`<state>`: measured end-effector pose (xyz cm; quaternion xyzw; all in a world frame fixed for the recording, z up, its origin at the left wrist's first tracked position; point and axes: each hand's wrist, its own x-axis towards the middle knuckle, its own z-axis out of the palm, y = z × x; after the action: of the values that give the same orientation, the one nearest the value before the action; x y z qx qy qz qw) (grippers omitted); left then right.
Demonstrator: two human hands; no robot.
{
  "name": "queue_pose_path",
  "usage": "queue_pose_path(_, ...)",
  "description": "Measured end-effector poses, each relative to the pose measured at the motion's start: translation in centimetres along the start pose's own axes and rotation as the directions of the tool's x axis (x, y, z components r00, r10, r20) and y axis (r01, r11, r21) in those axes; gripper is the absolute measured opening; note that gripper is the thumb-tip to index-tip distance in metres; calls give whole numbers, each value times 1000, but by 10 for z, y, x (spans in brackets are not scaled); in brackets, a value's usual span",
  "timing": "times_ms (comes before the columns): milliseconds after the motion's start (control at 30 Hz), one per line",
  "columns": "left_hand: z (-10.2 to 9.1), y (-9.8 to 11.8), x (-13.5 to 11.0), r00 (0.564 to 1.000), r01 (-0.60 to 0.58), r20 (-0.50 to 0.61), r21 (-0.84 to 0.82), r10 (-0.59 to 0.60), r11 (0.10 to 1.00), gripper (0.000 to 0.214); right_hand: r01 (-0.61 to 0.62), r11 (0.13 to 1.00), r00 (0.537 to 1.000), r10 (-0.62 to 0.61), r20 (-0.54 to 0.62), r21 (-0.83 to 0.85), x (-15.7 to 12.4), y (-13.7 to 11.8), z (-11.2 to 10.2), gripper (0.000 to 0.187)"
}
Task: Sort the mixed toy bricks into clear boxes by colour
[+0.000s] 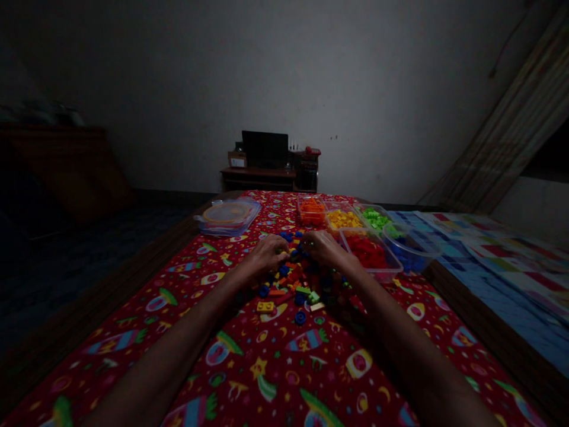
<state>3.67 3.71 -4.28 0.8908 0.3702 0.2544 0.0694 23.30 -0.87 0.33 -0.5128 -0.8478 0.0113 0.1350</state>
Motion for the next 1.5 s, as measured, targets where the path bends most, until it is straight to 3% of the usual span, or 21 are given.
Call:
queue_pose_path(100, 1, 4, -1, 999, 41, -32, -2, -41, 999, 14, 14, 997, 1000, -14, 5, -73, -1, -4, 8, 28)
queue_pose_path(200, 4, 8, -3, 997, -9, -75, -3, 9, 1000, 26, -9, 984, 1000, 13, 21, -178, 0, -8, 18, 29)
queue_pose_path(267, 6, 9, -4, 993, -55, -101, 8, 55, 998, 20, -24, 980, 1000, 27, 12, -200, 0, -10, 21, 28)
queue_pose_path(433, 5, 11, -5, 987, -57, -148, 52, 65, 997, 12, 67, 997, 997, -65, 50, -49, -1, -10, 16, 26)
queue_pose_path(600, -7, 15, -7, 993, -31, -110, 68, 39, 997, 13, 74, 995, 997, -74, -10, 61, -4, -8, 9, 26)
queue_pose_path(733, -15, 7, -8, 998, 13, -67, 86, -7, 996, 17, -9, 990, 996, 22, -88, 144, -7, -1, -2, 33)
queue_pose_path(900, -26, 1, -9, 996, 62, -61, 66, -58, 996, 41, -138, 961, 973, 177, -150, 240, -7, 11, -9, 31)
queue_pose_path(967, -33, 4, -10, 997, 69, -23, 52, -68, 996, 39, -172, 948, 965, 217, -149, 269, -6, 13, -7, 28)
queue_pose_path(1067, -48, 14, -15, 989, 87, 122, 23, -90, 996, 28, -184, 952, 968, 219, -125, 243, -4, 14, -2, 25)
queue_pose_path(1200, -60, 22, -25, 931, 107, 348, 28, -110, 994, 22, -120, 978, 991, 127, -31, 170, -6, 9, 0, 28)
queue_pose_path(1333, -47, 26, -28, 909, 98, 399, 76, -120, 992, 19, -122, 992, 986, 124, 113, -25, -9, -2, 1, 30)
queue_pose_path(1400, -34, 31, -28, 932, 94, 338, 116, -128, 989, 15, -100, 993, 989, 106, 106, -65, -9, -4, 3, 28)
queue_pose_path(1500, -21, 41, -29, 971, 76, 209, 170, -111, 982, 8, -94, 995, 994, 92, 53, 34, -7, -1, 2, 29)
